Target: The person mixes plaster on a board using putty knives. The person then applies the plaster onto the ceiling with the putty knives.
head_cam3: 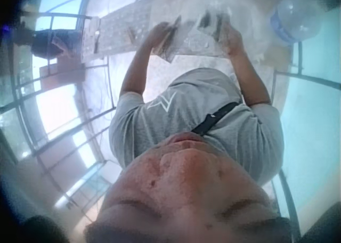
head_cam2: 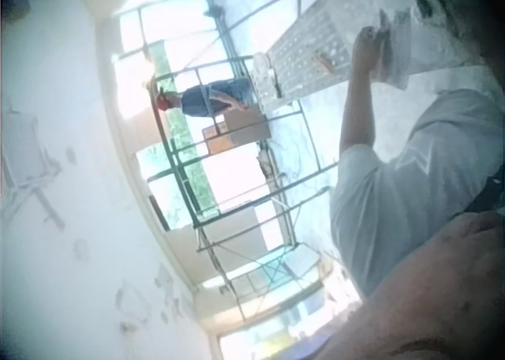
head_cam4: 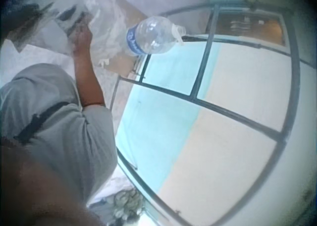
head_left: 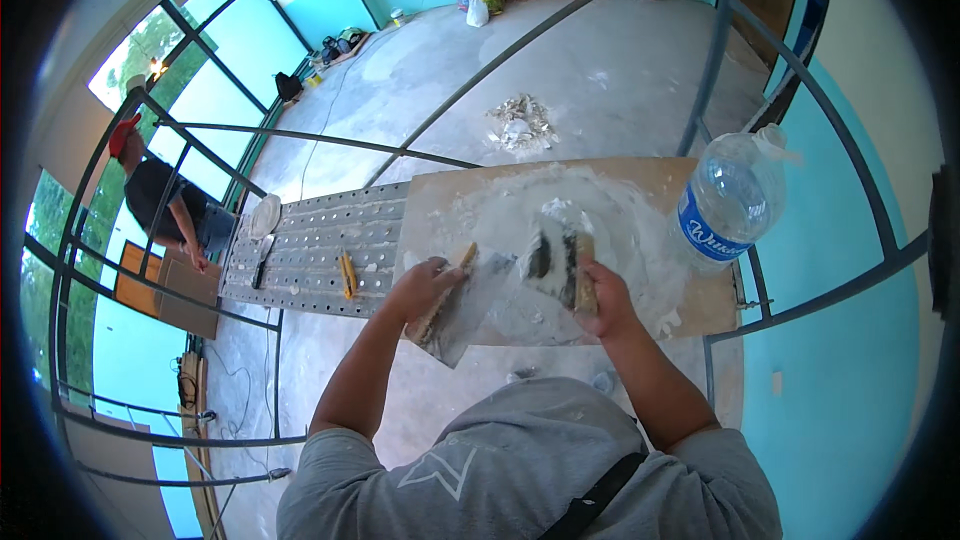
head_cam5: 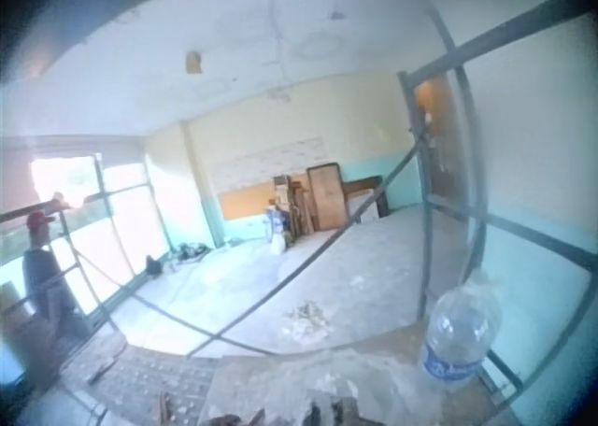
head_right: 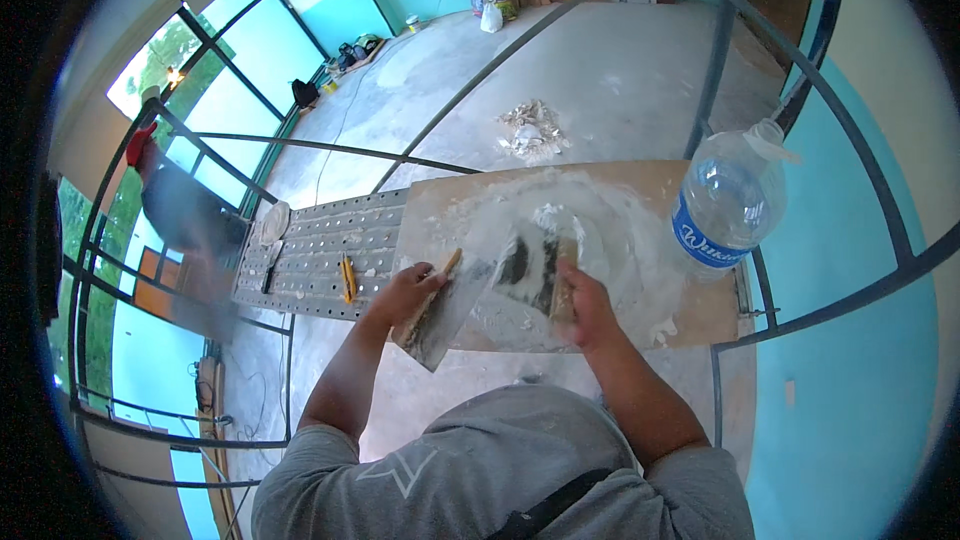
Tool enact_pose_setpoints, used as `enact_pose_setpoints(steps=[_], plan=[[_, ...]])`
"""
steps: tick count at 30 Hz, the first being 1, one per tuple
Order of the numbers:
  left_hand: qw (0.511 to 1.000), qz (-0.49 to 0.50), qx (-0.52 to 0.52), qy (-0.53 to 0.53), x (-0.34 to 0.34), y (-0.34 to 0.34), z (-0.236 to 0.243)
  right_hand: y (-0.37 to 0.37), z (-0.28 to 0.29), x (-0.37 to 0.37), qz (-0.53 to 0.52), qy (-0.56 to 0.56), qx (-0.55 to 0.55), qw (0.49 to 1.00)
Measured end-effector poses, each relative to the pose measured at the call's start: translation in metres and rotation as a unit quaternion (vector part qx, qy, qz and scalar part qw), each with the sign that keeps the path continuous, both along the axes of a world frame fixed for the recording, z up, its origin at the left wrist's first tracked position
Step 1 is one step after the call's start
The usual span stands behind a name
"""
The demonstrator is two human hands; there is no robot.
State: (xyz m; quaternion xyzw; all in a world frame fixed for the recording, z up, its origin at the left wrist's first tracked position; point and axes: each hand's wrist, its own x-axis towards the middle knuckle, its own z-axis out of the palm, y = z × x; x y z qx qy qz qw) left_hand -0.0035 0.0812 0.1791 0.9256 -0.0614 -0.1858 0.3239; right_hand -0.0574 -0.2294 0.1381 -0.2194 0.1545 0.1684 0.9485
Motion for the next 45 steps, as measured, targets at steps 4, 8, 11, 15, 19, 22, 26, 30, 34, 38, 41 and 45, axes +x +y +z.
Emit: enact_pose_setpoints(steps=[4,8,11,15,19,22,26,30,34,38,41,45], plan=[[0.967,0.118,-0.208,-0.09,0.0,0.004,-0.003,-0.014,0.006,0.011,-0.018,-0.034,0.026,0.999],[0.787,0.227,-0.57,-0.06,0.01,-0.004,-0.029,-0.009,0.001,0.006,0.006,-0.039,0.002,0.999],[0.722,0.266,-0.634,-0.085,-0.01,-0.043,-0.002,-0.007,-0.01,0.003,-0.041,-0.032,-0.061,0.997],[0.812,0.253,-0.45,-0.271,-0.057,-0.084,-0.002,-0.002,-0.004,0.005,-0.122,-0.022,-0.125,0.984],[0.898,0.095,-0.109,-0.414,-0.097,-0.106,-0.017,-0.009,0.01,0.008,-0.13,-0.031,-0.114,0.985],[0.919,0.072,-0.188,-0.34,-0.106,-0.114,-0.009,-0.024,0.029,0.004,-0.097,-0.017,-0.2,0.975],[0.927,0.009,-0.038,-0.373,-0.11,-0.089,-0.021,-0.034,0.037,0.008,-0.169,-0.093,-0.263,0.945],[0.86,0.049,-0.023,-0.508,-0.112,-0.098,-0.004,-0.025,0.044,0.003,-0.251,-0.152,-0.381,0.877],[0.877,-0.055,0.019,-0.477,-0.102,-0.119,-0.002,-0.015,0.036,-0.024,-0.198,-0.219,-0.539,0.789],[0.84,-0.038,0.023,-0.541,-0.061,-0.13,0.036,-0.029,0.031,-0.044,-0.064,-0.278,-0.577,0.766],[0.82,-0.009,0.015,-0.573,-0.039,-0.138,0.059,-0.053,0.017,-0.052,-0.027,-0.256,-0.628,0.735],[0.924,-0.155,0.189,-0.294,-0.022,-0.138,0.034,-0.09,-0.019,-0.062,-0.095,-0.141,-0.637,0.752]])
